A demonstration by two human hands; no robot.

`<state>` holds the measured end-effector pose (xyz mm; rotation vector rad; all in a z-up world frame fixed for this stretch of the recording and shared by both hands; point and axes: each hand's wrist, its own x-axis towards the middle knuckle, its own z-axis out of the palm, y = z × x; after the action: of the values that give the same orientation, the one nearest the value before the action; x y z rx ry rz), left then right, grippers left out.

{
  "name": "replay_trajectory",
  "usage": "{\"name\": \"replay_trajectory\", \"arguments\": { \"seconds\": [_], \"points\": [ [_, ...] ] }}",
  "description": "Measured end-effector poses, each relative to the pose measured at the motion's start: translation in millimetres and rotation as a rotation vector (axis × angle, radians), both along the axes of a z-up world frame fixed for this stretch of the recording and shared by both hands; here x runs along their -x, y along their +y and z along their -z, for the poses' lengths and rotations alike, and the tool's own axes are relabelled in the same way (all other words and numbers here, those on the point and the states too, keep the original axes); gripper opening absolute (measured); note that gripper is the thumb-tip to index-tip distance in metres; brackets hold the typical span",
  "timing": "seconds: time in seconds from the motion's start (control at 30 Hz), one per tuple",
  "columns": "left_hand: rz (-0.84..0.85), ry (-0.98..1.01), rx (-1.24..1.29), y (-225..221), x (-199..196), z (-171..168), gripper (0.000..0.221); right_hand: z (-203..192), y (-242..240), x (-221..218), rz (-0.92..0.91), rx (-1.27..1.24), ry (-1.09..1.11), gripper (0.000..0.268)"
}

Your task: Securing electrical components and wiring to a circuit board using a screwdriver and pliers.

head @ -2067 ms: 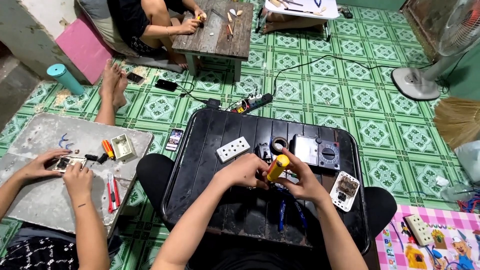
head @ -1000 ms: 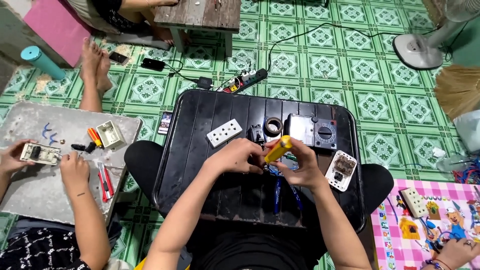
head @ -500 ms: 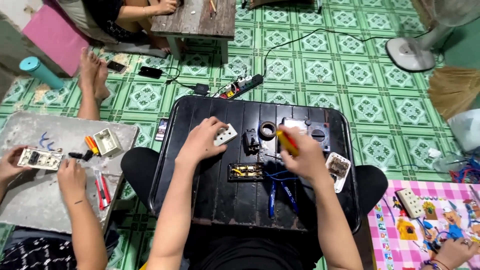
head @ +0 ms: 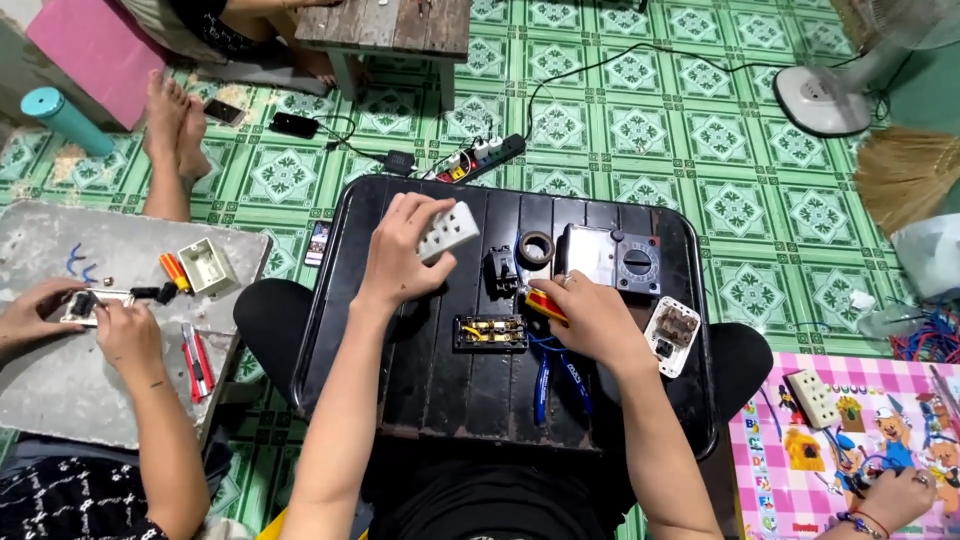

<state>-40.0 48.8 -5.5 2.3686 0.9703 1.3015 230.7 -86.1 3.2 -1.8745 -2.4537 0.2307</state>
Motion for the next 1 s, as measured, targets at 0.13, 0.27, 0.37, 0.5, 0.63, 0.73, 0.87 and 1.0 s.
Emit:
{"name": "replay_trajectory", "arguments": {
  "seconds": [0.13,0.27,0.37,0.5,0.63,0.73,0.87,1.0],
  "points": [
    [-0.069,-0.038,-0.063,-6,-6,-4,0.059,-14,-2,13,-0.161,-0.26,0.083,0.042],
    [-0.086,-0.062,-0.065,-11,-11,-7,0.06,0,4,25,-0.239,-0.258,0.053,0.054],
    [-0.086,-0.114,-0.041,-12,-14,-6,0.06,8,3,32,-0.269,-0.247,-0.073,0.058],
    [0.054,-0.339,0.154,-13,-20,1,0.071,11,4,36,-0.322,-0.33,0.082,0.053],
    [0.255,-0.639,0.45,-18,-17,0,0.077,-7,-2,43,-0.314,-0.306,0.401,0.047],
    [0.359,-0.955,0.547,-1,-27,14,0.074,-12,-6,42,-0.228,-0.346,0.618,0.051],
    [0.353,-1.191,0.618,3,-14,11,0.071,6,-4,33,0.008,-0.302,0.829,0.058],
    [0.266,-1.225,0.713,13,-3,16,0.049,20,3,26,0.193,-0.099,1.324,0.06]
  ]
}}
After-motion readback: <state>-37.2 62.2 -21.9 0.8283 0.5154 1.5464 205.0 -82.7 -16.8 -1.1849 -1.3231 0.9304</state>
